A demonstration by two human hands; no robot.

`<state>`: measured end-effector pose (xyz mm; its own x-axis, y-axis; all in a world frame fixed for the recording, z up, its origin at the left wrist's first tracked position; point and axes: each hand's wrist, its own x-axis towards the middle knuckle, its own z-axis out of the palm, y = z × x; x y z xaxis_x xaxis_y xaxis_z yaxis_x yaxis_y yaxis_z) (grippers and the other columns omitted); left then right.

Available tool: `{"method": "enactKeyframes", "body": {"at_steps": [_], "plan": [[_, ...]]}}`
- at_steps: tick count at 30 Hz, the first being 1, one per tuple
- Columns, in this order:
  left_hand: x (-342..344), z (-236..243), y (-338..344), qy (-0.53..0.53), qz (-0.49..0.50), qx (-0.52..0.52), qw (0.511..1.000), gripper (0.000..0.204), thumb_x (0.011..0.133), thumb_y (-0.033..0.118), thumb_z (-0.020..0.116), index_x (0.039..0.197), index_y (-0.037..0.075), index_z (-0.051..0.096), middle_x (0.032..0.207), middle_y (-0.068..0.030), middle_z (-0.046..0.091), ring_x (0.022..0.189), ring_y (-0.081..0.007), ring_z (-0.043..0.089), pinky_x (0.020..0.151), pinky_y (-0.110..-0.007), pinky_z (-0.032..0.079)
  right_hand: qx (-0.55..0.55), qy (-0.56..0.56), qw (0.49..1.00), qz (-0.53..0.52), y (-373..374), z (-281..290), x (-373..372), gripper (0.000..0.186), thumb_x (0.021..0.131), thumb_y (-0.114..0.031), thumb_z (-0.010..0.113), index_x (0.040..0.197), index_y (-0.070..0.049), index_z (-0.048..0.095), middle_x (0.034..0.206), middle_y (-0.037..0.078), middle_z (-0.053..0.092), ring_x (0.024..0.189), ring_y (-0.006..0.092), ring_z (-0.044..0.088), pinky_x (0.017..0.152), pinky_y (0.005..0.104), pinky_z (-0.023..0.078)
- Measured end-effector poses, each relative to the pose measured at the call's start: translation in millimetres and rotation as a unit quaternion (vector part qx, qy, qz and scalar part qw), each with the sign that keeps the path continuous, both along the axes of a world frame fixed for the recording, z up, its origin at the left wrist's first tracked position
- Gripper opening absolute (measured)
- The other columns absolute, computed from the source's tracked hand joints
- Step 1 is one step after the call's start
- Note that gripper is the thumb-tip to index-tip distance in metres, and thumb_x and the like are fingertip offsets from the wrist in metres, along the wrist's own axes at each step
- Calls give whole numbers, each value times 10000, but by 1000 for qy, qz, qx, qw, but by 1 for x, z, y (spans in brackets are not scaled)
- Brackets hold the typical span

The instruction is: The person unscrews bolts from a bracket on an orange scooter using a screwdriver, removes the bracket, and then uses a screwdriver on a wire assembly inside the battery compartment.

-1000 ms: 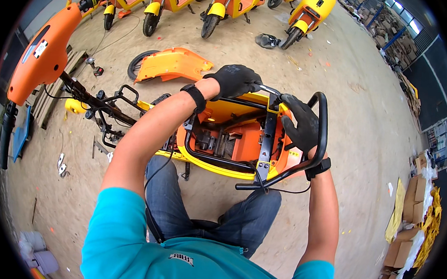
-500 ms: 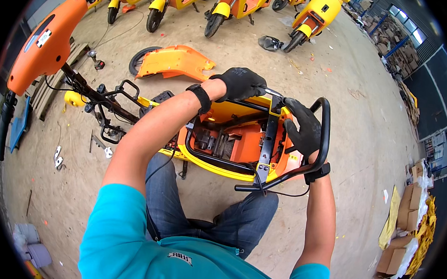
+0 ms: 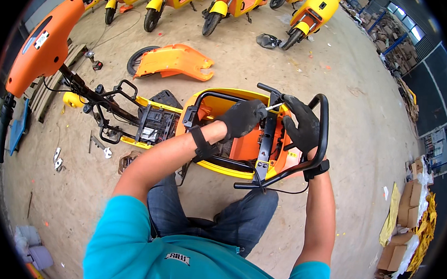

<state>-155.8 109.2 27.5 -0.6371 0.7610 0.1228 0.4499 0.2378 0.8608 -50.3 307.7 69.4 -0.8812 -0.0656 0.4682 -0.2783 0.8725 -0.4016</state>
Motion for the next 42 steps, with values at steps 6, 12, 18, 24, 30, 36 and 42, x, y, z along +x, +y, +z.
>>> {"method": "enactKeyframes", "body": {"at_steps": [6, 12, 18, 24, 30, 36, 42], "plan": [[-24, -27, -8, 340, -38, -49, 939, 216, 971, 199, 536, 1033, 10, 620, 927, -184, 654, 885, -352, 626, 787, -417, 490, 1, 11, 1000, 7, 2, 0, -1, 470, 820, -48, 663, 1282, -3, 592, 1273, 221, 624, 1168, 379, 599, 1021, 443, 470], [-61, 24, -13, 122, 12, -54, 991, 249, 965, 238, 568, 1089, 46, 667, 986, -181, 696, 915, -324, 664, 817, -387, 504, -14, -1, 1000, 9, 1, 0, 0, 451, 836, -53, 636, 1283, -11, 590, 1269, 216, 627, 1172, 377, 594, 1030, 441, 462], [-80, 40, 1, 78, -25, -105, 991, 303, 946, 149, 555, 1238, 70, 568, 972, -149, 669, 858, -240, 651, 771, -369, 509, -21, 1, 1000, 7, 1, 0, 0, 444, 839, -46, 625, 1280, -18, 593, 1254, 212, 634, 1168, 374, 593, 1022, 438, 462], [-83, 39, -15, -184, -83, 5, 979, 332, 935, 74, 508, 1264, 64, 548, 842, -55, 614, 702, -108, 598, 596, -248, 489, 0, 7, 1000, 13, -1, 3, 1, 439, 831, -46, 635, 1268, -21, 607, 1215, 204, 647, 1123, 367, 608, 990, 438, 475], [-66, 43, -26, -311, -75, 136, 938, 298, 1019, 120, 481, 1312, 90, 526, 873, -55, 653, 660, -110, 631, 553, -236, 528, 25, 17, 999, 10, 0, 2, 1, 448, 834, -79, 647, 1279, -40, 613, 1218, 197, 653, 1114, 360, 620, 983, 429, 485], [-63, 33, -29, -383, -62, 225, 894, 259, 1025, 98, 465, 1259, 38, 559, 999, -102, 675, 787, -160, 682, 707, -285, 585, 60, 4, 998, 13, 5, 1, 2, 526, 838, -106, 645, 1357, -65, 565, 1251, 189, 641, 1124, 357, 620, 978, 432, 489], [-61, 25, -39, -428, -120, 345, 827, 422, 967, 49, 477, 1381, -30, 485, 1248, -179, 622, 1132, -254, 642, 983, -357, 530, 75, -16, 997, 7, 3, 3, 1, 548, 846, -129, 622, 1385, -66, 543, 1259, 194, 637, 1154, 356, 607, 1011, 436, 464]]}}
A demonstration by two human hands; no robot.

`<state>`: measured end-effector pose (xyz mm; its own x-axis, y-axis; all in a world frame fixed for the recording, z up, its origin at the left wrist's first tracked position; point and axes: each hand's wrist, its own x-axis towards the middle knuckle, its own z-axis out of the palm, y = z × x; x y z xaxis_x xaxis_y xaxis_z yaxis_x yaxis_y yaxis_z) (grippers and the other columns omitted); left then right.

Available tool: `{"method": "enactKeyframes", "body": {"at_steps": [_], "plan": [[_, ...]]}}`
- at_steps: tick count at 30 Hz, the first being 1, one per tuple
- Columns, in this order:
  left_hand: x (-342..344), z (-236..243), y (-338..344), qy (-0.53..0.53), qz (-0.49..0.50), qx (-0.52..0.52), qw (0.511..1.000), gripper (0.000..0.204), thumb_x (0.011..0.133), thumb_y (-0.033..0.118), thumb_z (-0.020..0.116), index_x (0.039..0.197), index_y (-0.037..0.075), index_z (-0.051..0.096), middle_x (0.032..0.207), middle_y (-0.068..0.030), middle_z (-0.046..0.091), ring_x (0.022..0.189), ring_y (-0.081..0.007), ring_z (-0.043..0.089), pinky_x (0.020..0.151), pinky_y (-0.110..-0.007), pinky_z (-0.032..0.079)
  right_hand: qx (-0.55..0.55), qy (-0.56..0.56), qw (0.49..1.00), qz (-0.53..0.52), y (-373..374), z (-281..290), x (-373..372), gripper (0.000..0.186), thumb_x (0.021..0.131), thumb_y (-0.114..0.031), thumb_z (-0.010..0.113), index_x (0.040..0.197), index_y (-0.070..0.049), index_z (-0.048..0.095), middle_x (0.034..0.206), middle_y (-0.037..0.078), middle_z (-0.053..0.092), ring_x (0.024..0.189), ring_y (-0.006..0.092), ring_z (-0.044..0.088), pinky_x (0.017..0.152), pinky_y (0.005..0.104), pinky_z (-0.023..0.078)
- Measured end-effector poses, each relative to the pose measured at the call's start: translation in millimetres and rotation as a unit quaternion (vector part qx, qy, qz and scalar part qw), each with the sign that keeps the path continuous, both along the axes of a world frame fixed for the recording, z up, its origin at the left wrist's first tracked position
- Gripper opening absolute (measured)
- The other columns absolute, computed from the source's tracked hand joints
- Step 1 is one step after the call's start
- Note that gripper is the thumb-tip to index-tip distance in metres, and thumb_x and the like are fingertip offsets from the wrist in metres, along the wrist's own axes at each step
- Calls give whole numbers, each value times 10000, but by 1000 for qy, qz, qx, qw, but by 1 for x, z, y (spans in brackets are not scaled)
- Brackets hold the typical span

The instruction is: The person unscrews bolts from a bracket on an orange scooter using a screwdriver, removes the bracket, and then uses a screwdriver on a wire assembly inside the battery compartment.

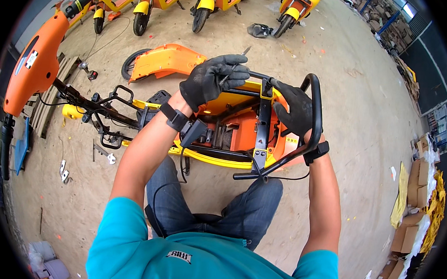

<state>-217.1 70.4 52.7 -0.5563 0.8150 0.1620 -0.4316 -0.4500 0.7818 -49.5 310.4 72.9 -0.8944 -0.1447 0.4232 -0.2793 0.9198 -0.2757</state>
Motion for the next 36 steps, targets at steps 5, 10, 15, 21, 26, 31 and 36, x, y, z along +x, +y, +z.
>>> {"method": "enactKeyframes", "body": {"at_steps": [5, 10, 15, 21, 26, 31, 36], "plan": [[5, 0, -5, 54, -2, 20, 998, 549, 929, 33, 479, 1466, -28, 386, 1374, -181, 537, 1255, -259, 563, 1066, -377, 464, -11, 5, 1000, 0, 1, 0, 0, 545, 851, -135, 620, 1387, -67, 544, 1259, 199, 636, 1156, 359, 605, 1013, 437, 462], [14, 10, -5, 73, 9, 20, 997, 646, 893, 18, 476, 1515, -23, 307, 1473, -185, 449, 1338, -265, 495, 1117, -384, 412, -10, 4, 1000, -2, 2, -1, 1, 520, 870, -145, 623, 1379, -65, 552, 1248, 202, 640, 1148, 360, 609, 1001, 435, 469], [16, 14, -5, 23, -20, 63, 998, 674, 875, 2, 464, 1527, -13, 291, 1490, -197, 428, 1350, -285, 481, 1125, -381, 400, -9, 12, 1000, 2, 3, -5, -1, 511, 872, -142, 630, 1371, -62, 558, 1240, 196, 646, 1136, 359, 617, 996, 431, 473], [19, 18, -1, 104, 58, -56, 991, 545, 976, 138, 555, 1470, -13, 381, 1399, -177, 520, 1269, -273, 549, 1080, -379, 448, -7, 12, 1000, -7, 3, -4, 1, 508, 868, -130, 636, 1366, -56, 561, 1253, 195, 641, 1151, 356, 614, 1008, 433, 470], [4, 9, 6, 64, 108, -92, 988, 391, 996, 136, 574, 1353, -8, 504, 1216, -145, 640, 1100, -226, 647, 967, -337, 527, -7, 14, 1000, -5, 3, -4, 0, 513, 867, -127, 640, 1368, -54, 559, 1264, 197, 636, 1157, 354, 611, 1011, 434, 469], [3, 8, 19, 95, 150, -90, 980, 330, 997, 109, 562, 1307, -1, 536, 1148, -130, 667, 1047, -200, 668, 923, -316, 549, -16, 7, 1000, -2, 1, -3, -1, 516, 864, -119, 643, 1370, -59, 561, 1263, 190, 638, 1156, 349, 613, 1011, 430, 470], [1, 21, 22, 136, 141, -194, 961, 262, 1020, 160, 514, 1221, 22, 610, 979, -47, 655, 786, -100, 626, 678, -221, 507, -19, 5, 1000, -7, 3, -4, 1, 522, 858, -106, 649, 1371, -65, 562, 1264, 181, 640, 1154, 347, 614, 1010, 426, 471]]}}
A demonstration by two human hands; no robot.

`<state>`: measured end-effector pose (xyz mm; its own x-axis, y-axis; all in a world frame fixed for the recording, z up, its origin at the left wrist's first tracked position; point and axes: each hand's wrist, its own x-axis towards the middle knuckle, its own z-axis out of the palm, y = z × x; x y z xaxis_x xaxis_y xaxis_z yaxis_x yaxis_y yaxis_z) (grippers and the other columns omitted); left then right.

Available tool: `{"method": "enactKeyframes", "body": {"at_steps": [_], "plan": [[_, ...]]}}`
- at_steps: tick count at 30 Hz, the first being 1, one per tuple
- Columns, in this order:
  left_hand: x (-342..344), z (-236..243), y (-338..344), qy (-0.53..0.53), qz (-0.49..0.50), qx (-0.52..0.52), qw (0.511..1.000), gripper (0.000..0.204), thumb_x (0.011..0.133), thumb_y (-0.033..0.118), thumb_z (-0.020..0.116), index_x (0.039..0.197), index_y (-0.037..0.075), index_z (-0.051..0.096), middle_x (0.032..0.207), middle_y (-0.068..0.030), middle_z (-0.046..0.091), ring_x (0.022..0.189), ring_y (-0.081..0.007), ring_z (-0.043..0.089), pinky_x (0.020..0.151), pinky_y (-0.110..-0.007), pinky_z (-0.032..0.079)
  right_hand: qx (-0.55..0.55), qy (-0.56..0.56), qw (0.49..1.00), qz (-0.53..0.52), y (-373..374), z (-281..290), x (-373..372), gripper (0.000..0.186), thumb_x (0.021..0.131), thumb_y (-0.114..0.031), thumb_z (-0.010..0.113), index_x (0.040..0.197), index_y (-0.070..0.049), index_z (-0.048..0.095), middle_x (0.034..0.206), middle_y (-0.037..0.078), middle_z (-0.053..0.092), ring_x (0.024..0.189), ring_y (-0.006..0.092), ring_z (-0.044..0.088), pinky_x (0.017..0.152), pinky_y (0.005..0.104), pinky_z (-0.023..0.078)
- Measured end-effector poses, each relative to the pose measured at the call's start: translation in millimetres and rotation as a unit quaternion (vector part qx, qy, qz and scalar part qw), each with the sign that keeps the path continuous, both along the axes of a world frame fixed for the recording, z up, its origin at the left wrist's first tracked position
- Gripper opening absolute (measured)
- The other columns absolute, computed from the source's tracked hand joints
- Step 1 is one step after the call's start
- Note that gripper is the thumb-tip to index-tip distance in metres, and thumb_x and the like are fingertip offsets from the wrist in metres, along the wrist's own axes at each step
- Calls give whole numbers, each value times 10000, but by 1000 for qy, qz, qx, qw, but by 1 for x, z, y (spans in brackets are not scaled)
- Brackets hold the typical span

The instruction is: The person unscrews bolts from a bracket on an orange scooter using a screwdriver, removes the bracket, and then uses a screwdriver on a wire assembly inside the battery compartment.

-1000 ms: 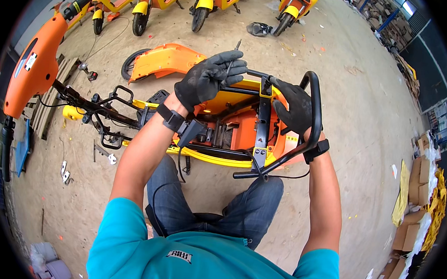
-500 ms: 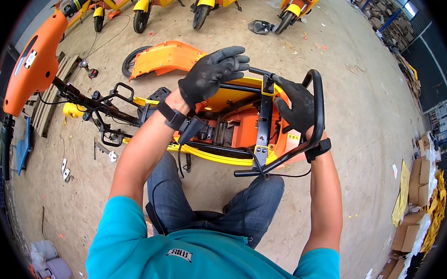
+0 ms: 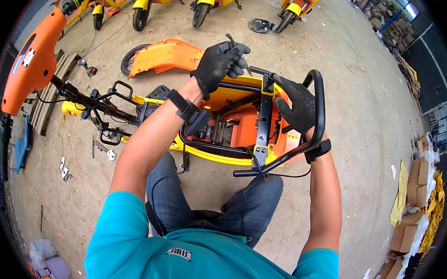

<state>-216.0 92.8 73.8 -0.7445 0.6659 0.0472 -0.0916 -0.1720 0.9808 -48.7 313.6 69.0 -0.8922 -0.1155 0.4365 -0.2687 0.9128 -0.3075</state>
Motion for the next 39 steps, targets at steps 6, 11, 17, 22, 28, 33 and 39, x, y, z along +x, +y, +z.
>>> {"method": "enactKeyframes", "body": {"at_steps": [6, 11, 17, 22, 28, 33, 39], "plan": [[-21, -11, 24, 2, 12, 34, 999, 245, 1029, 171, 481, 1147, 51, 660, 880, 19, 595, 692, -58, 554, 621, -184, 457, -2, 14, 1000, 8, -3, 1, -1, 534, 847, -74, 657, 1372, -75, 563, 1265, 175, 641, 1146, 343, 618, 1000, 420, 481], [-34, -12, 49, -26, 22, 65, 997, 231, 1035, 173, 481, 1139, 50, 647, 924, -11, 636, 729, -81, 602, 645, -199, 504, -3, 17, 1000, 5, -2, 0, -1, 531, 839, -65, 664, 1361, -75, 572, 1263, 173, 643, 1139, 340, 621, 986, 417, 491], [-50, -20, 75, -67, 14, 53, 996, 215, 1030, 146, 470, 1102, 22, 631, 926, -78, 668, 728, -120, 639, 640, -239, 554, -15, 15, 1000, 7, -3, 3, -1, 496, 837, -75, 663, 1328, -66, 592, 1244, 171, 655, 1115, 340, 633, 969, 418, 502], [-50, -18, 89, -87, -14, -2, 996, 242, 1020, 84, 436, 1096, 0, 651, 915, -93, 684, 695, -118, 635, 626, -226, 548, -29, 12, 1000, -2, -5, 4, 1, 463, 844, -94, 657, 1304, -57, 608, 1232, 173, 662, 1113, 339, 634, 969, 414, 501], [-48, -16, 95, -66, -50, -6, 997, 228, 1014, 97, 481, 1091, -4, 671, 893, -91, 686, 658, -104, 619, 579, -205, 529, -45, -7, 999, -1, -11, 10, 0, 480, 832, -82, 656, 1308, -51, 605, 1221, 186, 660, 1118, 349, 622, 975, 423, 494], [-54, -14, 110, -62, -60, -13, 996, 243, 1014, 112, 492, 1046, -40, 679, 796, -92, 669, 593, -115, 589, 490, -222, 466, -46, 8, 999, 2, -12, 8, -1, 493, 812, -65, 651, 1303, -55, 609, 1214, 193, 659, 1110, 362, 621, 977, 435, 493], [-54, -9, 111, -50, -66, -23, 996, 250, 1013, 138, 507, 1033, -34, 687, 794, -101, 670, 576, -109, 568, 486, -207, 453, -40, -26, 999, -4, -8, 8, 1, 481, 851, -73, 640, 1331, -57, 599, 1271, 181, 639, 1191, 338, 603, 1022, 408, 461]]}}
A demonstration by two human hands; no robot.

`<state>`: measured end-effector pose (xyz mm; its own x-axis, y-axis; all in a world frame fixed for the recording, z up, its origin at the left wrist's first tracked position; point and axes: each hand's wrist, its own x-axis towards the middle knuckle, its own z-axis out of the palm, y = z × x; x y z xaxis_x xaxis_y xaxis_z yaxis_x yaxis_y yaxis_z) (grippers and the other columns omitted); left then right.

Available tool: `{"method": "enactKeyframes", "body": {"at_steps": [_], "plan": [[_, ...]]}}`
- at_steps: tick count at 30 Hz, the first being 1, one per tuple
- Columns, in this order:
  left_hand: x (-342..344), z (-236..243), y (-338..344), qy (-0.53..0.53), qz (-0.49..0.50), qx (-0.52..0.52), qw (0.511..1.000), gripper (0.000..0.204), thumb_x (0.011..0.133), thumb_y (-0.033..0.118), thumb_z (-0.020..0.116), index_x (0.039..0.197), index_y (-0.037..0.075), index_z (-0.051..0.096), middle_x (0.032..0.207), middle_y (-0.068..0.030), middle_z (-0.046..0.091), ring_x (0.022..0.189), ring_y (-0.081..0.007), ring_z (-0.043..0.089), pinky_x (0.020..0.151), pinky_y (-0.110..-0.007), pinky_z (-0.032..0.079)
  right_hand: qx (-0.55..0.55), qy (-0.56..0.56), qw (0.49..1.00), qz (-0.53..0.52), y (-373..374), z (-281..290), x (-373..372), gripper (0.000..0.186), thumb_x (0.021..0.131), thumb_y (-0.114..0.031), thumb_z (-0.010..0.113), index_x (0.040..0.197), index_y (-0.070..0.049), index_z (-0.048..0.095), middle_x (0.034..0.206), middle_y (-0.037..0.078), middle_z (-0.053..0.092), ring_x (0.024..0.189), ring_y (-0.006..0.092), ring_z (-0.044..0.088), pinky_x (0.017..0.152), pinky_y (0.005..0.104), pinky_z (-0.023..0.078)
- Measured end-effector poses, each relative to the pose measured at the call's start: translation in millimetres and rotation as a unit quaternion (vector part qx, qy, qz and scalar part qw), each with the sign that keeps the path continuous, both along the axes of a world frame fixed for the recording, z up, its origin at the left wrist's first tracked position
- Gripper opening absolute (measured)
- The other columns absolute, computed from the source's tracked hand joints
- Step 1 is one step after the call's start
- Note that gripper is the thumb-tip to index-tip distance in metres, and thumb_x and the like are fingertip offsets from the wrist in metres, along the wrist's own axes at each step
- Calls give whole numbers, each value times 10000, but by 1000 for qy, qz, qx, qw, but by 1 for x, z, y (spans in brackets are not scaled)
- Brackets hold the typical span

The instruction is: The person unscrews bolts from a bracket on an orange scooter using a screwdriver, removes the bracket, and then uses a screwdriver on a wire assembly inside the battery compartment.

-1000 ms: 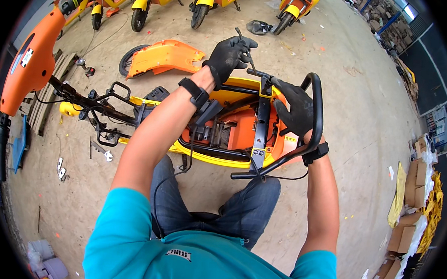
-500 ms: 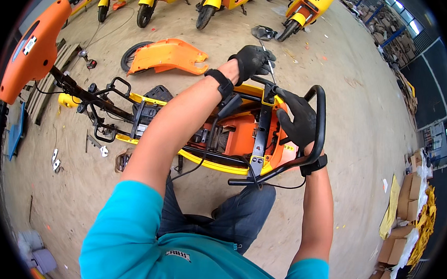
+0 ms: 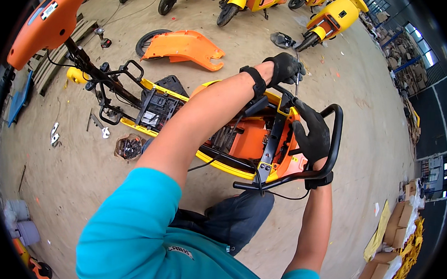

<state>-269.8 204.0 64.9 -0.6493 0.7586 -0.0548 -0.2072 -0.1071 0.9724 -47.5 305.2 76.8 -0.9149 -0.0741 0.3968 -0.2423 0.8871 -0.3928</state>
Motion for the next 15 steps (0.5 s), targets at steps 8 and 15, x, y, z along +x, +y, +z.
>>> {"method": "enactKeyframes", "body": {"at_steps": [8, 15], "plan": [[-1, -4, 4, 67, -49, -23, 996, 243, 1006, 186, 531, 1023, 13, 702, 794, -65, 672, 549, -93, 555, 486, -207, 450, 4, 5, 1000, -5, 1, -2, 0, 471, 857, -69, 640, 1326, -54, 599, 1271, 179, 641, 1188, 337, 605, 1020, 408, 463], [-13, -40, -25, 118, -55, 102, 986, 202, 984, 136, 554, 1125, 6, 616, 950, -90, 661, 741, -120, 648, 643, -269, 588, -7, 8, 1000, 3, -4, 1, -5, 477, 855, -74, 642, 1329, -57, 597, 1249, 171, 656, 1160, 335, 617, 989, 408, 487]]}}
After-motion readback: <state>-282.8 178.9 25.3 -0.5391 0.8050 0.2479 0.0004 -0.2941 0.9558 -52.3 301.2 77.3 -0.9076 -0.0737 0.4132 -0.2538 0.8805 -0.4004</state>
